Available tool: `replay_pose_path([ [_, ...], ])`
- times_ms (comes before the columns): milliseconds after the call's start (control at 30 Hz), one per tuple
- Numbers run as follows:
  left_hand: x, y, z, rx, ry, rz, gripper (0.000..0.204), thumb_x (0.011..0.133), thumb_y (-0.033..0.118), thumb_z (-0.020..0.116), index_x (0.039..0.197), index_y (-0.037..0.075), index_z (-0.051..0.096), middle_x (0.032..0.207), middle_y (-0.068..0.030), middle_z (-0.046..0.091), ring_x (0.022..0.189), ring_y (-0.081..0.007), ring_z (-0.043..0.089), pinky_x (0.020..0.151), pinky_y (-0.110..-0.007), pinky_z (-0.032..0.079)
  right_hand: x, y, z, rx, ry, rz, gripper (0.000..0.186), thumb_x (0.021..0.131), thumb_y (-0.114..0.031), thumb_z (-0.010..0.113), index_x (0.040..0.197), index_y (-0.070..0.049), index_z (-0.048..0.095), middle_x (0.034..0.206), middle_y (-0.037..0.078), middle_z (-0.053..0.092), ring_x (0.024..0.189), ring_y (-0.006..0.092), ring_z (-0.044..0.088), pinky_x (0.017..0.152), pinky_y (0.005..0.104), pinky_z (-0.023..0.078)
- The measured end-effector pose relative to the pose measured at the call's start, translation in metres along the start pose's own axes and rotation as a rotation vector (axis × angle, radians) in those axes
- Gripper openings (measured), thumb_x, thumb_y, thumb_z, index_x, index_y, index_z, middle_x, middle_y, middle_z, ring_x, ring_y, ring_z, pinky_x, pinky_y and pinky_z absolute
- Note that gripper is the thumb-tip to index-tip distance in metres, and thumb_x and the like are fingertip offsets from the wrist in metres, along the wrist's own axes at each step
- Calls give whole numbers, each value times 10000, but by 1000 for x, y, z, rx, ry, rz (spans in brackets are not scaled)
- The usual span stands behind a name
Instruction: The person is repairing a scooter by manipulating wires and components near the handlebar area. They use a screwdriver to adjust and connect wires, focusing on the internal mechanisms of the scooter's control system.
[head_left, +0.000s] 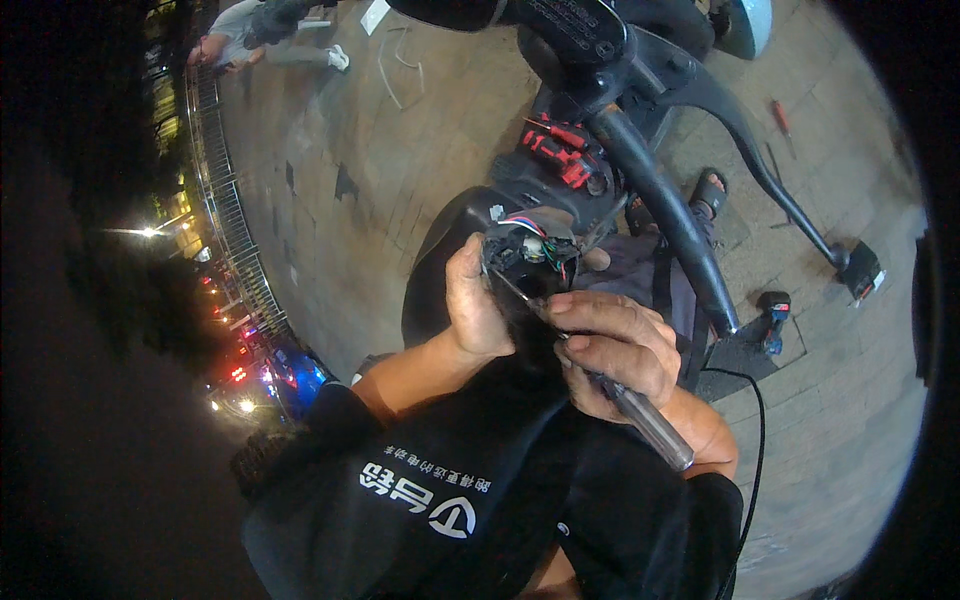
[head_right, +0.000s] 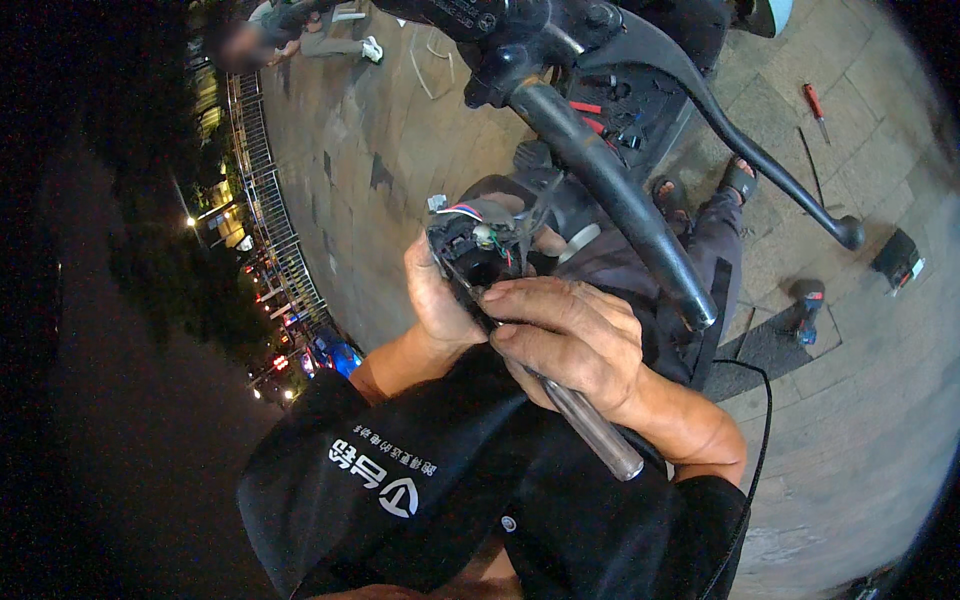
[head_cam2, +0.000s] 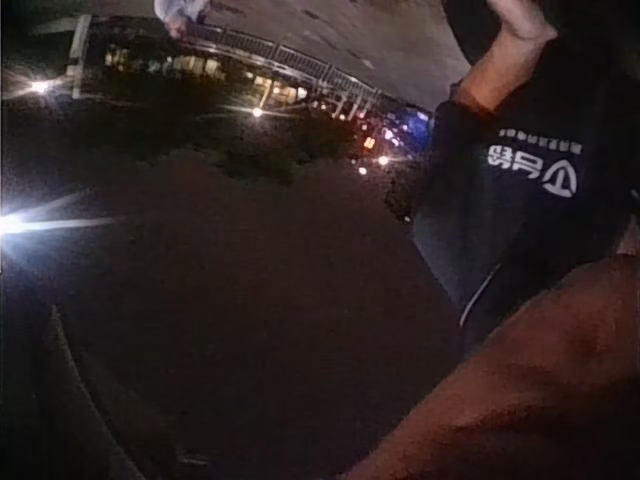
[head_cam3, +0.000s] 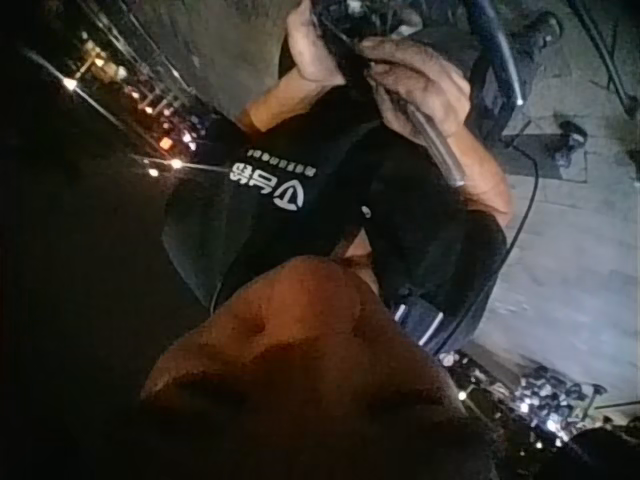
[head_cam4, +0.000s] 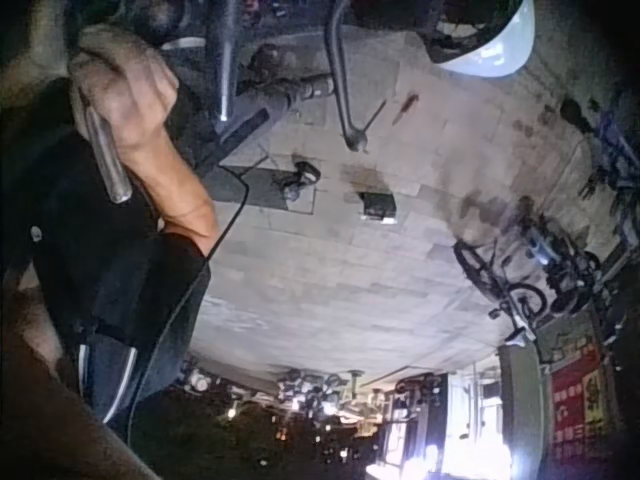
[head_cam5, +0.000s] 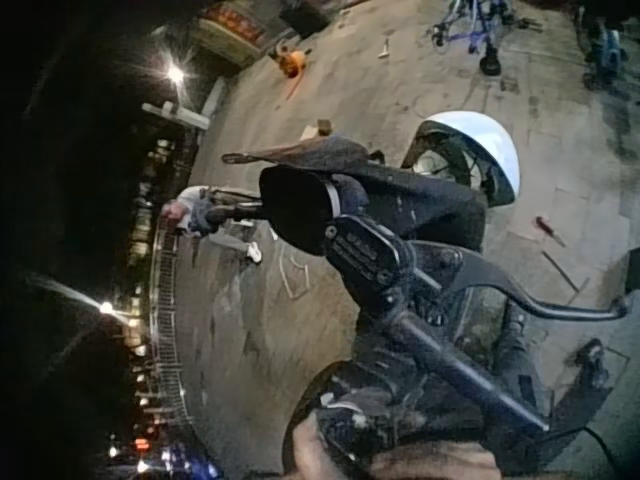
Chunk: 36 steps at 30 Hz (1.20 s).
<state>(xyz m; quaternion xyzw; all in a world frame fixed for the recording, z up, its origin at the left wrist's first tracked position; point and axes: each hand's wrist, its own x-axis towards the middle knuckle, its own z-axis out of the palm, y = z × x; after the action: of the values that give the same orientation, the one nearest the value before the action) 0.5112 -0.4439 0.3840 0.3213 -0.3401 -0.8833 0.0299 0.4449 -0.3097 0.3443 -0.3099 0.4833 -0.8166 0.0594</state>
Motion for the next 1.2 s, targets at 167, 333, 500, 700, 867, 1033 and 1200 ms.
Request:
replay_pose_path([
  [167, 0, -1, -6, -20, -57, 18, 837, 880, 700, 282, 1325, 14, 463, 1176, -209, 626, 1109, -347, 613, 986, -463, 472, 2, 0, 3, -32, -11, -19, 257, 735, 13, 762, 929, -56, 607, 978, 152, 690, 863, 314, 713, 734, 406, 605],
  [333, -3, -3, -12, -117, -102, 17, 830, 890, 690, 270, 1349, 22, 449, 1201, -198, 616, 1128, -353, 604, 999, -470, 468, 7, -4, 0, -133, -92, -45, 207, 721, -18, 765, 852, -56, 609, 961, 143, 692, 869, 311, 712, 761, 425, 602],
  [500, -1, -3, -12, -146, -130, 9, 823, 899, 681, 255, 1364, 28, 441, 1217, -193, 611, 1146, -354, 594, 1009, -470, 464, 7, -3, 0, -151, -96, -81, 224, 718, -29, 767, 871, -57, 605, 962, 142, 689, 874, 310, 710, 756, 423, 603],
  [700, -6, -7, -11, -6, -25, 21, 816, 904, 673, 248, 1372, 32, 436, 1235, -188, 603, 1167, -350, 583, 1013, -469, 462, 5, 1, -7, -93, -93, -53, 264, 710, -40, 774, 911, -66, 604, 1002, 139, 682, 869, 305, 707, 761, 427, 600],
  [867, -8, -6, -1, -56, 6, 61, 792, 914, 663, 308, 1383, 34, 418, 1235, -179, 600, 1170, -341, 582, 1017, -469, 460, 6, -2, -9, -3, -81, -18, 275, 724, -28, 763, 942, -75, 603, 1033, 140, 676, 895, 304, 705, 800, 431, 590],
  [1033, -8, -6, 2, 111, 56, 68, 835, 908, 686, 382, 1422, 29, 355, 1295, -176, 555, 1198, -316, 560, 1014, -449, 458, 5, -7, -13, -16, -120, 1, 290, 716, -4, 768, 942, -74, 600, 1033, 145, 678, 910, 312, 704, 822, 440, 582],
  [1200, -9, -8, 9, 331, 296, 67, 852, 870, 726, 388, 1364, 35, 443, 1204, -180, 606, 1042, -338, 635, 843, -442, 560, 1, -9, -13, 88, -50, 44, 256, 736, 23, 732, 936, -55, 592, 1018, 180, 671, 898, 322, 702, 789, 445, 589],
])
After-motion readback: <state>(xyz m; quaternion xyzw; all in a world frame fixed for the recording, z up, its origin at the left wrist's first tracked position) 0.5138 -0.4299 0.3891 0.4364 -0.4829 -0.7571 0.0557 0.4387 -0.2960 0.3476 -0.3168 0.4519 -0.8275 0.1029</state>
